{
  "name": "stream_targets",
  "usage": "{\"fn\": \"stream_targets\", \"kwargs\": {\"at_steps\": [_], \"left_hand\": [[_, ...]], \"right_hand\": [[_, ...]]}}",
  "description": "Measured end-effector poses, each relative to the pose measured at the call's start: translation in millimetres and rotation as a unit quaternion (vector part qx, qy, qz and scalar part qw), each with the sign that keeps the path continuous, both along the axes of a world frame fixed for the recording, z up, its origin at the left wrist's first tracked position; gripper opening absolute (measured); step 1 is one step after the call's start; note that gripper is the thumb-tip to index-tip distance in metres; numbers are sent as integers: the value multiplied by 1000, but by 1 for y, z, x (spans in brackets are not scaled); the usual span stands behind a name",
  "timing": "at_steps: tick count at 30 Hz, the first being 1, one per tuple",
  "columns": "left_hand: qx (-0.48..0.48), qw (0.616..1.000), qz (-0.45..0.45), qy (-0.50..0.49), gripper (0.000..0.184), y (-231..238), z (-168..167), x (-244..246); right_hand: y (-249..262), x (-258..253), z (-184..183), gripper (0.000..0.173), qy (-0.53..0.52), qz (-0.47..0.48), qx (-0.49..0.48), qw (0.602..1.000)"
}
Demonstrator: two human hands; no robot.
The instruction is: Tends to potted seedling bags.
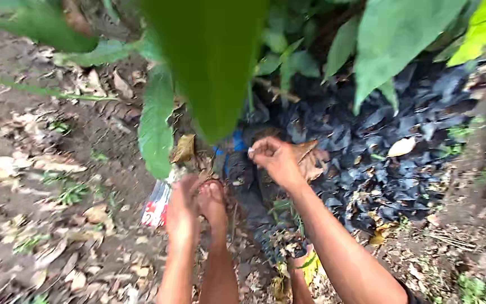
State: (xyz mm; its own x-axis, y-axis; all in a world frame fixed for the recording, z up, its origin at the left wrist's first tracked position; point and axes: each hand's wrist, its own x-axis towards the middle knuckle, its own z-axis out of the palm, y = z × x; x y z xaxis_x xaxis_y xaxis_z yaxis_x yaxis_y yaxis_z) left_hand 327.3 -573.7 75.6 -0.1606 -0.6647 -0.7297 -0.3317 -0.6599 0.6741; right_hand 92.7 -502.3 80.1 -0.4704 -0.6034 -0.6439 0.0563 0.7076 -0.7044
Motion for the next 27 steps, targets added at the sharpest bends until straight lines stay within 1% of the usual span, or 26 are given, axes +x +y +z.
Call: {"fn": "stream_targets", "kwargs": {"at_steps": [2,3,4,5,6,7,9,10,12,14,16,17,18,21,23,26,27], "left_hand": [[-64,993,43,-92,54,-12,-17,42],[-93,983,47,-152,48,-17,-23,62],[-120,969,28,-216,43,-22,-28,81],[-139,951,-16,-276,38,-26,-33,101],[-146,931,-75,-326,36,-31,-37,121],[-140,908,-135,-371,39,-35,-42,138],[-109,874,-212,-424,54,-38,-57,164],[-90,866,-244,-427,60,-38,-67,174],[-45,854,-315,-411,70,-33,-84,183],[-12,846,-350,-403,75,-29,-95,179],[-9,847,-340,-408,68,-29,-98,174],[-10,848,-330,-414,64,-30,-97,171],[-11,847,-325,-420,60,-31,-96,169],[-25,846,-329,-418,54,-31,-93,160],[-40,844,-337,-415,49,-31,-90,154],[-46,847,-338,-407,42,-32,-81,136],[-53,849,-336,-405,40,-32,-78,130]], "right_hand": [[-16,-56,2,29,96,-39,8,995],[-25,-81,0,28,141,-64,12,988],[-35,-104,-3,29,184,-71,18,980],[-43,-120,-7,32,226,-59,24,972],[-49,-130,-12,37,267,-27,29,963],[-52,-134,-18,42,309,17,10,951],[-52,-133,-33,47,385,118,-49,914],[-52,-130,-38,46,408,146,-63,899],[-51,-124,-38,41,416,165,-51,893],[-55,-119,-31,34,407,190,33,893],[-59,-115,-18,39,375,224,129,890],[-61,-116,-14,42,367,238,146,887],[-65,-118,-13,45,371,238,141,886],[-90,-102,18,45,311,231,194,901],[-93,-98,13,43,324,215,174,905],[-95,-88,4,42,326,187,169,911],[-90,-88,-7,43,346,179,155,908]]}}
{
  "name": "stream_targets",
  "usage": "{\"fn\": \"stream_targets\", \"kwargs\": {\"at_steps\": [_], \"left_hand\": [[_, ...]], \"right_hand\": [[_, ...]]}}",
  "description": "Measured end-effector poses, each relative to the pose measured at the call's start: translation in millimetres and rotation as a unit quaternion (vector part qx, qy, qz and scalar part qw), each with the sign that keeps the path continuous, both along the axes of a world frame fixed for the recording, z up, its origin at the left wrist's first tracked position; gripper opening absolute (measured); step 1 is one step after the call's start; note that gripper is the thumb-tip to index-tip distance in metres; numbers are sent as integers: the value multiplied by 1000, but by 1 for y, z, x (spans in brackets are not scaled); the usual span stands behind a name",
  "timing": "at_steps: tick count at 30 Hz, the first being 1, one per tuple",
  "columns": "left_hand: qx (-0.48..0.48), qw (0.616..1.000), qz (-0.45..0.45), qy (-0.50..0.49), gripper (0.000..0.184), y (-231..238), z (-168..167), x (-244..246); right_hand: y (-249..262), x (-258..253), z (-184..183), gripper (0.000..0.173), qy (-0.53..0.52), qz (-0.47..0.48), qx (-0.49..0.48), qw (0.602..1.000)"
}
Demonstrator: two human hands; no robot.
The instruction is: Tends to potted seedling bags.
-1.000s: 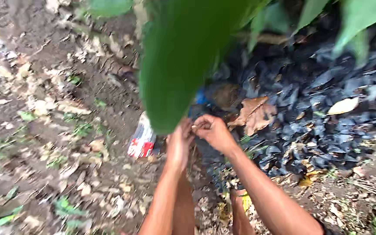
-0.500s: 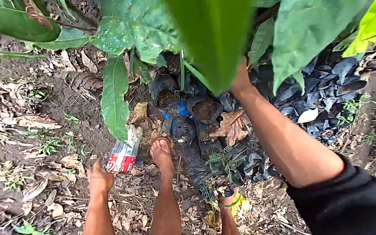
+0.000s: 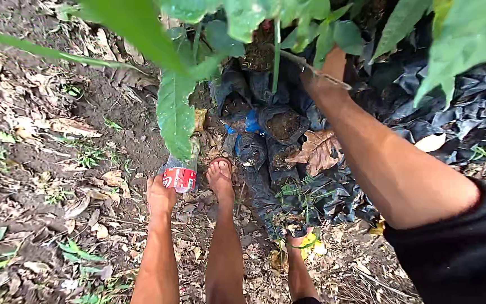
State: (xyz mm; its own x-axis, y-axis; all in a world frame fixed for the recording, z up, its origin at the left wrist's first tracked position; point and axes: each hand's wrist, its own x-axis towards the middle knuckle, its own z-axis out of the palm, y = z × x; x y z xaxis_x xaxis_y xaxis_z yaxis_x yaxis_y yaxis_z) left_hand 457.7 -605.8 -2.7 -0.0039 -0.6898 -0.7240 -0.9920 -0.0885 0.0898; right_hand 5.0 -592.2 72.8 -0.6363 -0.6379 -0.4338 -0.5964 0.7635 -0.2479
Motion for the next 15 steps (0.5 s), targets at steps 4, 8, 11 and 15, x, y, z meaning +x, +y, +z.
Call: {"fn": "stream_targets", "kwargs": {"at_steps": [4,8,11,15], "left_hand": [[-12,1000,1,28,41,-7,15,-21],[34,999,4,27,48,-7,49,-50],[59,997,6,48,55,8,86,-78],[93,992,-56,60,55,43,127,-120]], "right_hand": [[-1,-8,-8,58,-3,-56,-10,998],[5,-21,-17,51,0,-32,-12,999],[23,-10,9,37,-24,-65,-105,992],[97,83,102,20,-311,-33,-157,937]]}}
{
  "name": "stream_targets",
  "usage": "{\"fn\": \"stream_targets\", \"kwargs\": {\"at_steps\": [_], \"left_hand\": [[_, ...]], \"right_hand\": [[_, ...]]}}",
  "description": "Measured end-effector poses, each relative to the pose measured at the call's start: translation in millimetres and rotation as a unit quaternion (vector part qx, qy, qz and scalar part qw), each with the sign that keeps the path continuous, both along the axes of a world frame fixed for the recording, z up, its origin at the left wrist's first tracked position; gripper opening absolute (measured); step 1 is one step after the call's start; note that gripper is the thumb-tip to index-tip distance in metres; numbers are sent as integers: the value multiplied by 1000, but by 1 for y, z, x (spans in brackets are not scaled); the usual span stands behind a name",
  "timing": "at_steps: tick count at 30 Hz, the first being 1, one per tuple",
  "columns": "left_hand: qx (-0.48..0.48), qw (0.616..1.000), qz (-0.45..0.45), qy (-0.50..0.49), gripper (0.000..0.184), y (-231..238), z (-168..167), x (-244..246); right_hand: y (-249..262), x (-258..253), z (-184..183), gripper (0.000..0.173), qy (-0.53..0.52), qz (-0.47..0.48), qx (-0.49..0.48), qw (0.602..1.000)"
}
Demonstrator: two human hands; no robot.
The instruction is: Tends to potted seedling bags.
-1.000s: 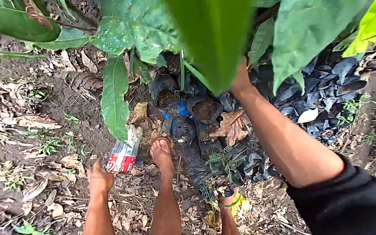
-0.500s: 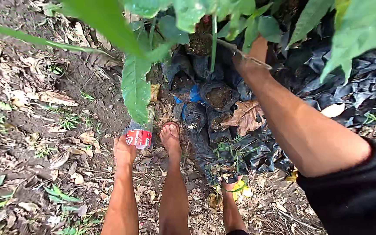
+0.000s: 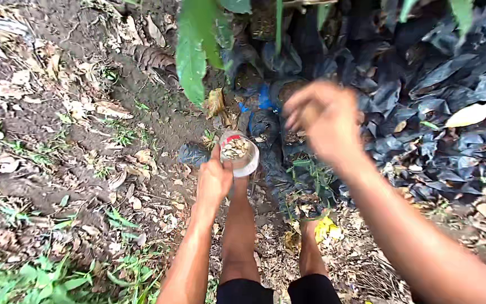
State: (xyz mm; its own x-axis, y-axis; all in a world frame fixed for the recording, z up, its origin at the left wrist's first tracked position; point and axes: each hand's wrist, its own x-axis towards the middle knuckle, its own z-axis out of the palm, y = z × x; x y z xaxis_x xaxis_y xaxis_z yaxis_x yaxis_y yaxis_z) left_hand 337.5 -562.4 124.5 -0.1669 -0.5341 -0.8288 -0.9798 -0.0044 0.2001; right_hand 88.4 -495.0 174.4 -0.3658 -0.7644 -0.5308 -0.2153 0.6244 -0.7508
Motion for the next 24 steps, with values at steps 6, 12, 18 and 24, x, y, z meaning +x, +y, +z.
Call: {"fn": "stream_targets", "kwargs": {"at_steps": [6,12,18,24], "left_hand": [[60,984,-159,-49,56,62,65,-74],[25,964,-266,11,47,102,81,-105],[104,944,-312,-24,42,126,86,-135],[167,936,-303,-64,49,151,82,-137]], "right_hand": [[45,65,-34,27,-119,276,196,933],[121,85,-33,37,-173,32,182,968],[184,103,-54,38,-333,-178,56,924],[194,68,-33,39,-216,37,240,946]]}}
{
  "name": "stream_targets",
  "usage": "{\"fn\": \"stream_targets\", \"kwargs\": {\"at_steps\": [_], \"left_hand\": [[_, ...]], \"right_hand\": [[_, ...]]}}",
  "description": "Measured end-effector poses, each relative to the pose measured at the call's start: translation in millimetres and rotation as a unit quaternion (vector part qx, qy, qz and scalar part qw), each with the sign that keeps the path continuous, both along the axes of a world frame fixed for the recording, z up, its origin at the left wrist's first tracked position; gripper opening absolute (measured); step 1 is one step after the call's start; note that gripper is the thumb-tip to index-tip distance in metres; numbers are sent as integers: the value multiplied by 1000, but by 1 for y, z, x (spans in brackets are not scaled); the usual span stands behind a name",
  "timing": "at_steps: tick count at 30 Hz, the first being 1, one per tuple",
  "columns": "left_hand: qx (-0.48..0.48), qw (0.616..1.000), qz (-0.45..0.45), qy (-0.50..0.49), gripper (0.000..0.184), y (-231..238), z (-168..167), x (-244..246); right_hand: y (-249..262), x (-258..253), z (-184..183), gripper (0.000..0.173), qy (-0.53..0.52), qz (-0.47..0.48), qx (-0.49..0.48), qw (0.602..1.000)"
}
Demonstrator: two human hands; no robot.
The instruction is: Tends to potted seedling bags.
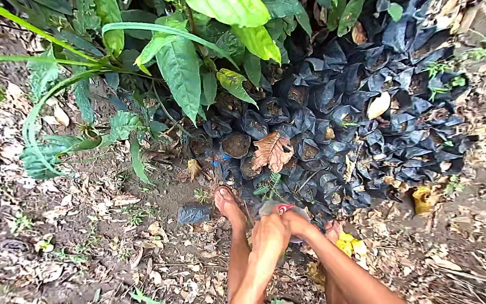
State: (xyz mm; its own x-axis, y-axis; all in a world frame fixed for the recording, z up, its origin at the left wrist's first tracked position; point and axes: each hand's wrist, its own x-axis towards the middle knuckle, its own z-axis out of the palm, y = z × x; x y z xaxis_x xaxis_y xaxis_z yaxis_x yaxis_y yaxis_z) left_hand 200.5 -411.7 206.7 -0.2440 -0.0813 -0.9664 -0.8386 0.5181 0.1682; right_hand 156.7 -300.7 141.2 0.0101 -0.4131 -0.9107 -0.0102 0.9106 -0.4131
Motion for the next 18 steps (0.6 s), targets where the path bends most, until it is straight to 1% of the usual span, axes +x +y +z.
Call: {"fn": "stream_targets", "kwargs": {"at_steps": [2,5,7,9,10,12,13,14,16,18], "left_hand": [[35,999,14,4,52,9,-4,3],[59,998,6,34,55,27,-8,0],[79,995,-28,47,65,46,-9,-7],[97,993,-41,51,75,66,-11,-14],[99,993,-34,57,79,75,-15,-18],[92,993,-5,73,79,87,-26,-28],[90,993,9,78,78,90,-31,-32],[90,992,20,81,78,93,-34,-36],[96,991,39,82,82,96,-37,-40],[108,989,53,80,85,99,-39,-41]], "right_hand": [[11,-8,6,39,22,42,17,999],[24,-25,17,39,29,25,81,996],[31,-40,23,40,3,20,153,988],[40,-49,19,37,3,-17,221,975],[45,-50,14,34,28,-68,238,968],[55,-47,4,31,83,-193,233,950],[58,-47,1,32,107,-233,215,942],[60,-49,0,35,130,-246,197,940],[66,-55,-1,44,156,-206,168,952],[73,-59,-3,48,159,-152,153,964]]}}
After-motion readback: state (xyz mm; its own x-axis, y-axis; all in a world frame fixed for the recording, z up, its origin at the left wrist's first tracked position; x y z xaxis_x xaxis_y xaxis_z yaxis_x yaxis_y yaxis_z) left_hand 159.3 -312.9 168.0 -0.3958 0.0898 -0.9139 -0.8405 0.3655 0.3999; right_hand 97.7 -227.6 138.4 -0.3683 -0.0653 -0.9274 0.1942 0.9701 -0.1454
